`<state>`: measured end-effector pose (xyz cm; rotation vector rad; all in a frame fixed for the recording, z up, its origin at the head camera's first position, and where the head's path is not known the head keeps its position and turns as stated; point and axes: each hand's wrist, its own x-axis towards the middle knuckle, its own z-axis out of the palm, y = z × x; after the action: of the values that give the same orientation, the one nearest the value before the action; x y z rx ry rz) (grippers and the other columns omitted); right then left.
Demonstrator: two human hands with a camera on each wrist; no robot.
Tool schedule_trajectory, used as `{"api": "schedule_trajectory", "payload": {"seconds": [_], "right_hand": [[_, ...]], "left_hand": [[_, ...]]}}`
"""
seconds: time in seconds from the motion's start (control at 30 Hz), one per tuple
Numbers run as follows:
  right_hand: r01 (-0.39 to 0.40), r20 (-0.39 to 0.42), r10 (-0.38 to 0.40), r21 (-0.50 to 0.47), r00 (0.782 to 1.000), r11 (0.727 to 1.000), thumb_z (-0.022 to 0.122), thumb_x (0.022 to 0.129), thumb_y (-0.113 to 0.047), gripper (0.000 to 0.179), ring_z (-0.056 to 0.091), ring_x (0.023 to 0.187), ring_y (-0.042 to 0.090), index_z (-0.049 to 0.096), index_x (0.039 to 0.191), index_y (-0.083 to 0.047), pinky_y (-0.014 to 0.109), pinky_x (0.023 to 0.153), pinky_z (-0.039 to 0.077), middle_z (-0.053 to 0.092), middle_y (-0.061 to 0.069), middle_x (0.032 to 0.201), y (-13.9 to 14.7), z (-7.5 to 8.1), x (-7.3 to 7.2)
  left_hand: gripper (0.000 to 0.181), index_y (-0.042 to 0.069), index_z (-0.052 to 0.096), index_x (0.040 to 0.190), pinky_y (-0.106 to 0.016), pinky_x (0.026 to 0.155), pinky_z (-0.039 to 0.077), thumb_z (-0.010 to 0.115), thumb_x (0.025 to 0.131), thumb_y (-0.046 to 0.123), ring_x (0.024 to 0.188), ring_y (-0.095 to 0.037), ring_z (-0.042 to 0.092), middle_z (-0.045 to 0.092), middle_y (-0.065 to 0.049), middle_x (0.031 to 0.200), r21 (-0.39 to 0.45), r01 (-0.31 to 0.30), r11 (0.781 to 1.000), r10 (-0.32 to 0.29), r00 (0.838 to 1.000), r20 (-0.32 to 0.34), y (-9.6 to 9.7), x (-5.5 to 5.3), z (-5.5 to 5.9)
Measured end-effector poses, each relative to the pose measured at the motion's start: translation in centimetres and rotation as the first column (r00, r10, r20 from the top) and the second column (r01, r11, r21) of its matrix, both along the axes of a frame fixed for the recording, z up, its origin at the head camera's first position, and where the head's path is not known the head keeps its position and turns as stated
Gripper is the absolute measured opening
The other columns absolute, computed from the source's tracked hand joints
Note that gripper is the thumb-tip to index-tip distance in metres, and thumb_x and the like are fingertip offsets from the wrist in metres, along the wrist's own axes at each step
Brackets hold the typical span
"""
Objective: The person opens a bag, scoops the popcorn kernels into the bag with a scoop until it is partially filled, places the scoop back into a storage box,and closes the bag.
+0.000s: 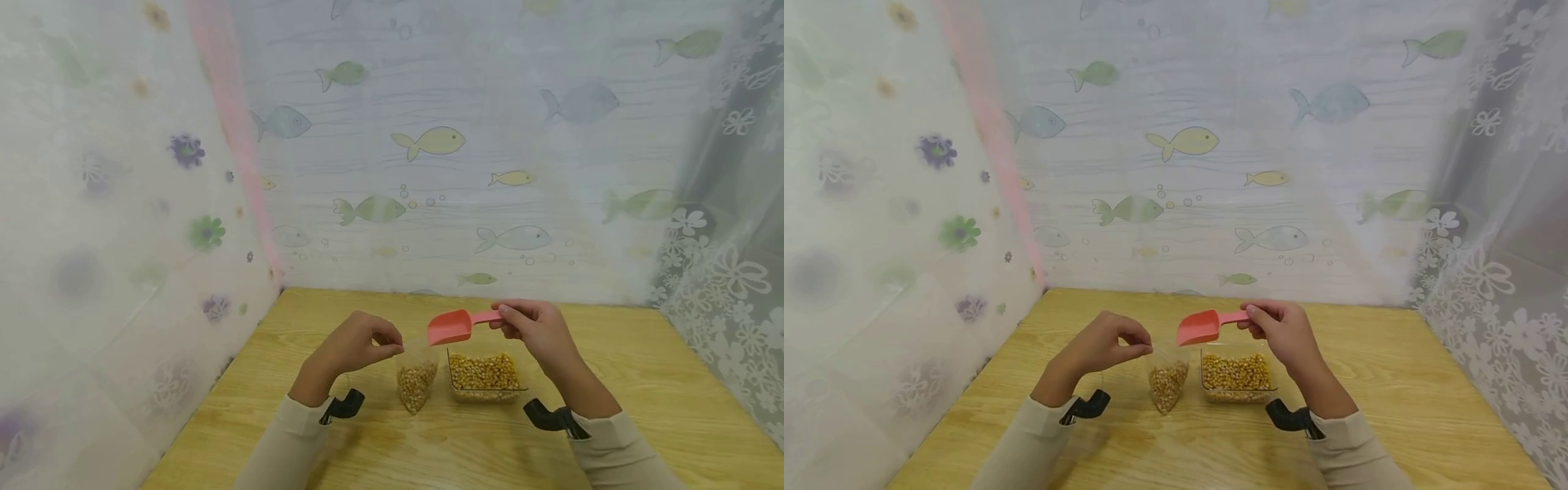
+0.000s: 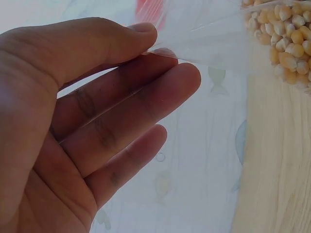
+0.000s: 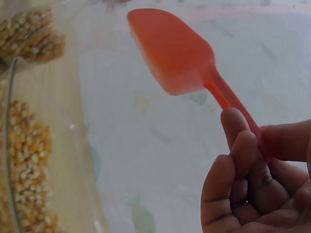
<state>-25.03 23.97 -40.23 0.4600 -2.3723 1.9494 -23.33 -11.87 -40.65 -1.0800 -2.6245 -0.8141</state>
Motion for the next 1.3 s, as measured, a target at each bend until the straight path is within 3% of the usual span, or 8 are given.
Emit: {"api": "schedule_trajectory", "payload": {"seconds": [0.13,0.4,0.63,0.8,1.03,1.3], "right_hand": [[0.028,0.057,-0.026,-0.037,0.998,0.999,0.060,0.107,-0.029,0.044,0.071,0.086,0.010,0.065,0.132,0.006,0.025,0.078,0.061,0.079,0.002,0.095,1.2,-1.5,-0.2],[0.120,0.135,-0.118,0.000,0.984,0.993,0.055,0.110,-0.028,0.041,0.066,0.083,0.008,0.064,0.134,0.005,0.024,0.077,0.060,0.079,-0.001,0.093,3.3,-4.1,-0.3],[0.097,0.165,-0.108,0.072,0.980,0.993,0.055,0.110,-0.023,0.039,0.069,0.085,0.013,0.064,0.132,0.007,0.028,0.078,0.061,0.078,0.004,0.092,3.5,-5.3,-0.8],[0.074,0.166,-0.095,0.128,0.982,0.989,0.055,0.110,-0.023,0.040,0.069,0.088,0.019,0.063,0.134,0.008,0.030,0.077,0.060,0.077,0.009,0.094,3.4,-6.1,-0.9],[0.075,0.151,-0.104,0.186,0.983,0.980,0.054,0.110,-0.019,0.039,0.068,0.085,0.015,0.062,0.134,0.010,0.029,0.073,0.059,0.077,0.011,0.095,3.6,-6.5,-1.0],[0.114,0.071,-0.141,0.298,0.987,0.948,0.052,0.110,-0.018,0.037,0.070,0.085,0.022,0.064,0.133,0.009,0.031,0.066,0.056,0.077,0.016,0.096,4.7,-5.5,-0.9]], "left_hand": [[0.006,0.022,0.080,0.096,-0.024,0.075,0.058,0.075,0.098,0.025,0.079,0.003,0.067,0.073,0.017,0.090,-0.006,-0.034,0.999,0.034,0.999,0.007,-0.3,0.0,0.0],[0.006,0.022,0.078,0.095,-0.026,0.075,0.059,0.074,0.098,0.022,0.078,0.000,0.068,0.073,0.015,0.088,-0.043,-0.057,0.997,0.060,0.996,0.073,-1.6,-0.2,0.2],[0.007,0.024,0.078,0.092,-0.028,0.076,0.059,0.075,0.097,0.020,0.079,-0.002,0.069,0.072,0.017,0.086,-0.046,-0.054,0.997,0.060,0.987,0.147,-2.9,0.0,0.8],[0.006,0.021,0.080,0.094,-0.028,0.076,0.060,0.075,0.097,0.021,0.079,-0.003,0.070,0.073,0.016,0.088,-0.032,-0.024,0.999,0.029,0.987,0.155,-2.8,0.0,1.0],[0.008,0.017,0.080,0.094,-0.027,0.076,0.059,0.074,0.098,0.022,0.080,-0.002,0.070,0.073,0.014,0.088,-0.033,-0.019,0.999,0.024,0.987,0.161,-2.5,0.2,1.1],[0.006,0.018,0.080,0.095,-0.026,0.076,0.060,0.075,0.097,0.019,0.079,-0.002,0.070,0.074,0.014,0.088,-0.037,-0.013,0.999,0.018,0.991,0.132,-2.0,0.3,1.3]]}}
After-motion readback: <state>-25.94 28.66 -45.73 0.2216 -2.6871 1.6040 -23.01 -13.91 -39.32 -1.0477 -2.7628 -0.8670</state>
